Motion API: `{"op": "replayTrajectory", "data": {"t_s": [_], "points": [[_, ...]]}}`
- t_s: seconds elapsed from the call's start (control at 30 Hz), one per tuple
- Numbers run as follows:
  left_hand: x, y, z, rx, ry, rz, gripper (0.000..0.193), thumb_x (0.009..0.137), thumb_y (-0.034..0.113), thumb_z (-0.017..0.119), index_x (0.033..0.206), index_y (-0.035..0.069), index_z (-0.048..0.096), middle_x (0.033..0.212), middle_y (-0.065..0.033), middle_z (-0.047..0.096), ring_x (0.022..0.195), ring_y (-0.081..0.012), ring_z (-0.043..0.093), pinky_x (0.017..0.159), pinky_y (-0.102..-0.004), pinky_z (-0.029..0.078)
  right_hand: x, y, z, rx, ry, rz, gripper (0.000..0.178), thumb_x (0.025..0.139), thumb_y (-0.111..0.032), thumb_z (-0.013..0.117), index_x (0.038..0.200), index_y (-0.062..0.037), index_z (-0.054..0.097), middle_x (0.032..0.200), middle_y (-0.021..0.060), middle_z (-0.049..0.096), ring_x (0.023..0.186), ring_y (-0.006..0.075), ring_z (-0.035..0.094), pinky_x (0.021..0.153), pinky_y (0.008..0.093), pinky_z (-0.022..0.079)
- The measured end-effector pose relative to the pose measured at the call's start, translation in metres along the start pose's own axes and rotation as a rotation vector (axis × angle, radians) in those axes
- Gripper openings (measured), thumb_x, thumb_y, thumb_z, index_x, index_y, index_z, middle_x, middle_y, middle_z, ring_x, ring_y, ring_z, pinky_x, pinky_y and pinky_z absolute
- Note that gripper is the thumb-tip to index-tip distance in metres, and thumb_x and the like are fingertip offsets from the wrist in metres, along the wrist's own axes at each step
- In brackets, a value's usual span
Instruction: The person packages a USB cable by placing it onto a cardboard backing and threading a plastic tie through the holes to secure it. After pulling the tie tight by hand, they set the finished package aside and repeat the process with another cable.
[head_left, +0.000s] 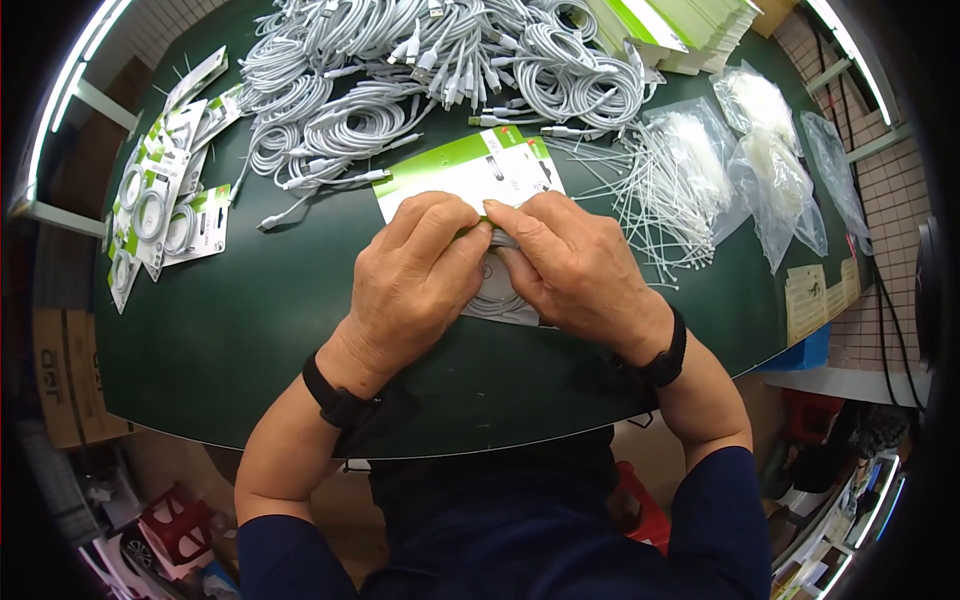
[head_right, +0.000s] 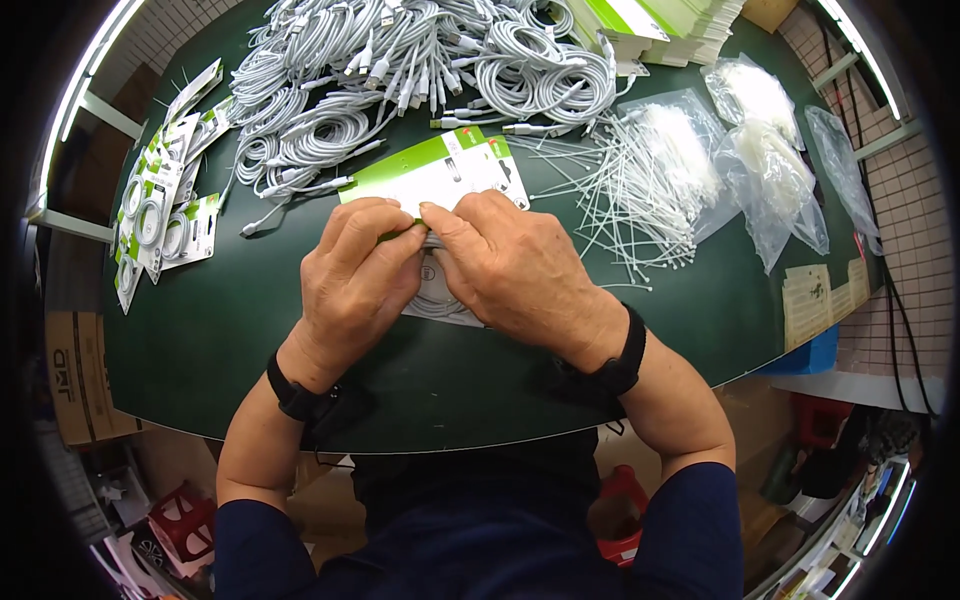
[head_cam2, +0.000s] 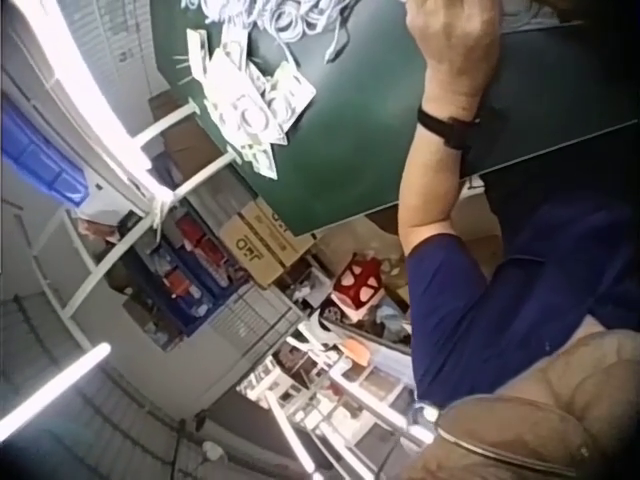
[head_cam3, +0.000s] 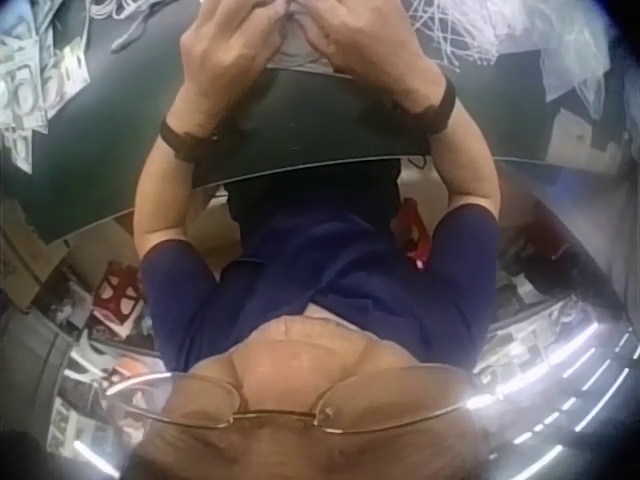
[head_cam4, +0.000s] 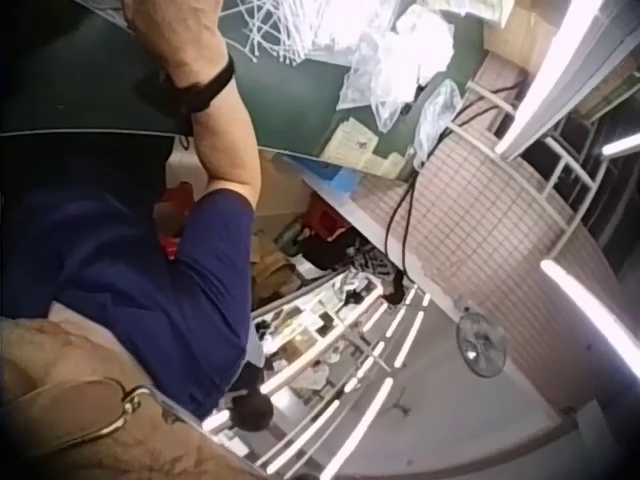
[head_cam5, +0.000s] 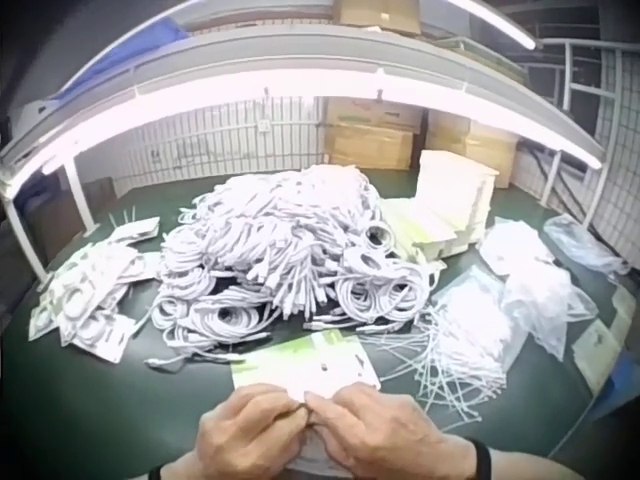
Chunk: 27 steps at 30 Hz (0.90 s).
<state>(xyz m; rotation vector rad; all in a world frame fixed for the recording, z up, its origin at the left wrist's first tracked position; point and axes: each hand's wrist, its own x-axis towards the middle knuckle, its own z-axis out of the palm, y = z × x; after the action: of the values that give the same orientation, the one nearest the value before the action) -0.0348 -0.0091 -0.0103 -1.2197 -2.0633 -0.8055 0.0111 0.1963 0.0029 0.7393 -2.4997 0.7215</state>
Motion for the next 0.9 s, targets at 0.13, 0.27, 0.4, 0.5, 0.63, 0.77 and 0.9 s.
{"op": "replayTrajectory", "data": {"t_s": [0.13,0.27,0.4,0.5,0.63,0.77,0.9], "points": [[0.001,0.003,-0.005,-0.001,0.027,0.025,0.028,0.072,-0.004,0.078,0.099,0.0,0.072,0.105,-0.0069,0.065,0.101,-0.0281,0.068,0.08,-0.0372,0.059,-0.001,-0.003,0.0,0.003,0.044,-0.034,0.05,0.081,0.002,0.074,0.131,-0.0019,0.067,0.094,0.0119,0.066,0.08,0.0303,0.068,0.067,0.0403,0.057],[0.0,-0.003,-0.004,-0.019,0.057,0.015,0.033,0.071,-0.006,0.082,0.102,0.002,0.073,0.107,-0.0076,0.066,0.102,-0.03,0.068,0.083,-0.0389,0.059,0.004,0.0,-0.002,0.007,0.052,-0.035,0.051,0.081,0.003,0.074,0.131,-0.0024,0.067,0.094,0.0124,0.066,0.078,0.0306,0.068,0.065,0.0408,0.057],[-0.001,-0.001,-0.006,-0.093,0.119,-0.103,0.041,0.071,-0.001,0.084,0.111,0.004,0.072,0.113,-0.0076,0.065,0.103,-0.0283,0.067,0.084,-0.0372,0.058,0.003,-0.001,-0.002,0.023,0.084,0.003,0.05,0.083,0.004,0.074,0.132,-0.0017,0.067,0.096,0.0137,0.067,0.078,0.0302,0.068,0.066,0.0402,0.057],[0.0,0.008,-0.007,-0.221,0.158,-0.365,0.045,0.074,-0.001,0.089,0.114,0.005,0.07,0.118,-0.0095,0.065,0.101,-0.0268,0.068,0.086,-0.0374,0.058,0.004,-0.001,-0.005,0.049,0.133,0.062,0.048,0.085,0.004,0.073,0.133,-0.0006,0.066,0.097,0.0148,0.068,0.079,0.0293,0.069,0.068,0.0386,0.057],[-0.007,0.0,-0.007,-0.34,0.246,-0.416,0.048,0.075,0.005,0.09,0.118,0.008,0.068,0.123,-0.0104,0.062,0.103,-0.0279,0.066,0.083,-0.0361,0.057,0.004,-0.001,-0.006,0.14,0.183,0.164,0.044,0.089,0.004,0.072,0.133,0.0014,0.066,0.099,0.0164,0.069,0.081,0.0276,0.07,0.071,0.0361,0.056],[-0.009,-0.007,-0.007,-0.408,0.117,-0.431,0.043,0.076,0.004,0.089,0.112,0.007,0.067,0.12,-0.0108,0.063,0.099,-0.0245,0.066,0.076,-0.0338,0.058,0.006,-0.001,-0.007,0.171,0.19,0.197,0.042,0.089,0.004,0.071,0.131,0.0026,0.067,0.101,0.017,0.069,0.083,0.0272,0.07,0.074,0.0353,0.056],[-0.01,-0.004,-0.01,-0.434,0.005,-0.526,0.046,0.075,0.003,0.091,0.113,0.006,0.065,0.125,-0.0115,0.061,0.096,-0.0216,0.068,0.077,-0.0321,0.059,0.005,0.001,-0.008,0.174,0.163,0.229,0.042,0.089,0.004,0.071,0.13,0.0038,0.067,0.101,0.0176,0.069,0.086,0.0279,0.071,0.077,0.0352,0.056]]}}
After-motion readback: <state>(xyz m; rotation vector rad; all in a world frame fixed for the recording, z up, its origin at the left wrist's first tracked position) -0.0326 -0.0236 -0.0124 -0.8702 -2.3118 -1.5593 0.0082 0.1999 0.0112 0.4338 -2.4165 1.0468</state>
